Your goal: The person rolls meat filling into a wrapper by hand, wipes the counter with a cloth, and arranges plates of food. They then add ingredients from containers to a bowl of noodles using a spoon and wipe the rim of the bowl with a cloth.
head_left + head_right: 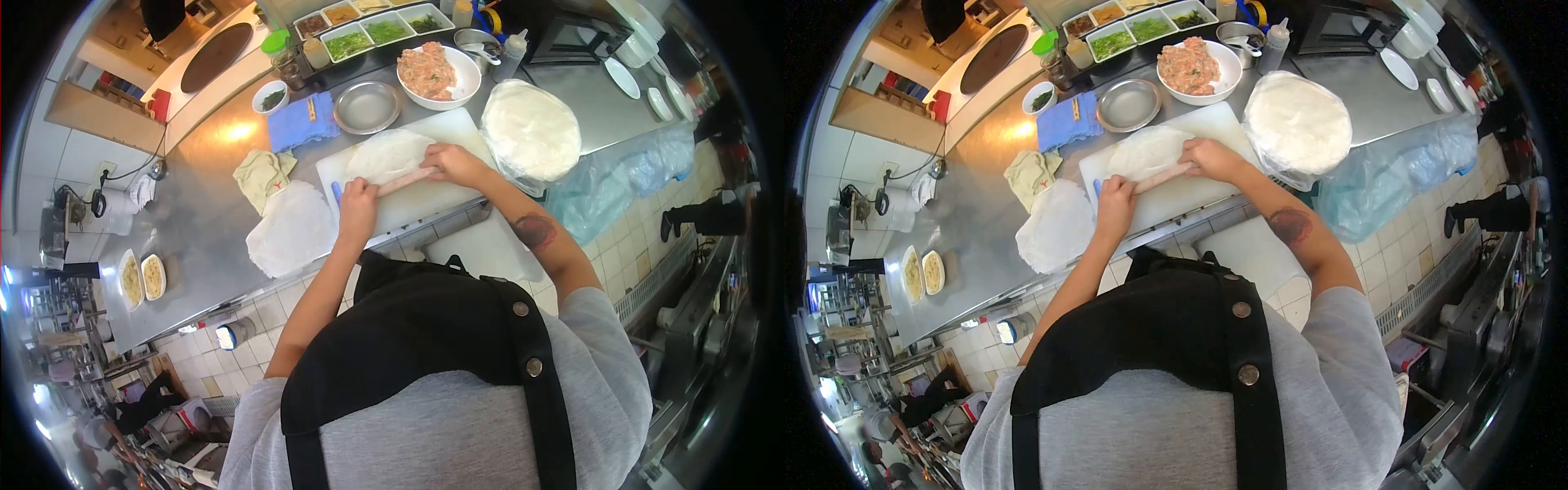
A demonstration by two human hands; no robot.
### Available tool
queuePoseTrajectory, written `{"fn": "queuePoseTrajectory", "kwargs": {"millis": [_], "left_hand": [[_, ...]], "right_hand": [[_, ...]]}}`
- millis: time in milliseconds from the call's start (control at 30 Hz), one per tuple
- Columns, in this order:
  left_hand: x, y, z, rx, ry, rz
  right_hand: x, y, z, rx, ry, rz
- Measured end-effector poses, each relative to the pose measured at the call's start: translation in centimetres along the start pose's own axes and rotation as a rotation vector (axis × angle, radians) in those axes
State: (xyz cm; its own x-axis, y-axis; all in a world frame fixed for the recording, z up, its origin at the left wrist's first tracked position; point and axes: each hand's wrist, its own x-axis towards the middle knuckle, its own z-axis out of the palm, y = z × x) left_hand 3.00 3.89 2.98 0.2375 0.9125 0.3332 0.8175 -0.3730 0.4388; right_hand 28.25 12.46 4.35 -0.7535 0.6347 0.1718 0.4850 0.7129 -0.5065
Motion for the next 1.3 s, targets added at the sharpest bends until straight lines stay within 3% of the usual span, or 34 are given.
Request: {"fn": "queuePoseTrajectory", "kwargs": {"millis": [300, 500, 567, 667, 767, 867, 1000, 1033, 1133, 1200, 1300], "left_hand": [[-0.2, -0.8, -0.7, 0.048, -0.013, 0.008], [1.8, -1.8, -2.1, -0.098, -0.201, -0.079], [2.7, -1.9, -3.0, -0.103, -0.362, -0.143], [3.3, -3.7, -2.3, -0.154, -0.371, -0.102], [3.8, -4.3, -2.1, -0.15, -0.291, -0.05], [4.4, -4.3, -2.2, -0.122, -0.309, -0.089], [4.2, -4.3, -1.5, -0.04, -0.307, -0.067], [3.9, -4.2, -1.3, -0.021, -0.263, -0.066], [3.0, -2.9, -1.3, 0.036, -0.214, -0.071], [2.3, -1.3, -1.7, 0.074, -0.21, -0.077], [1.6, 0.3, -2.0, 0.174, -0.156, 0.057]], "right_hand": [[-0.3, 0.3, -0.8, 0.066, 0.016, 0.069], [1.2, 0.4, -2.4, 0.097, -0.139, 0.167], [1.7, 1.3, -2.2, 0.105, -0.174, 0.149], [2.6, 2.2, -1.6, 0.119, -0.219, 0.181], [3.0, 2.5, -1.4, 0.055, -0.122, 0.091], [3.2, 2.4, -1.5, 0.044, -0.12, 0.111], [3.2, 1.3, -0.3, 0.009, 0.004, -0.027], [3.2, 0.9, 0.1, 0.038, 0.086, -0.08], [3.0, 0.6, 0.7, -0.047, -0.006, -0.107], [2.6, 0.4, 1.4, -0.084, 0.046, -0.13], [2.3, -1.6, 1.8, -0.19, 0.125, -0.149]]}}
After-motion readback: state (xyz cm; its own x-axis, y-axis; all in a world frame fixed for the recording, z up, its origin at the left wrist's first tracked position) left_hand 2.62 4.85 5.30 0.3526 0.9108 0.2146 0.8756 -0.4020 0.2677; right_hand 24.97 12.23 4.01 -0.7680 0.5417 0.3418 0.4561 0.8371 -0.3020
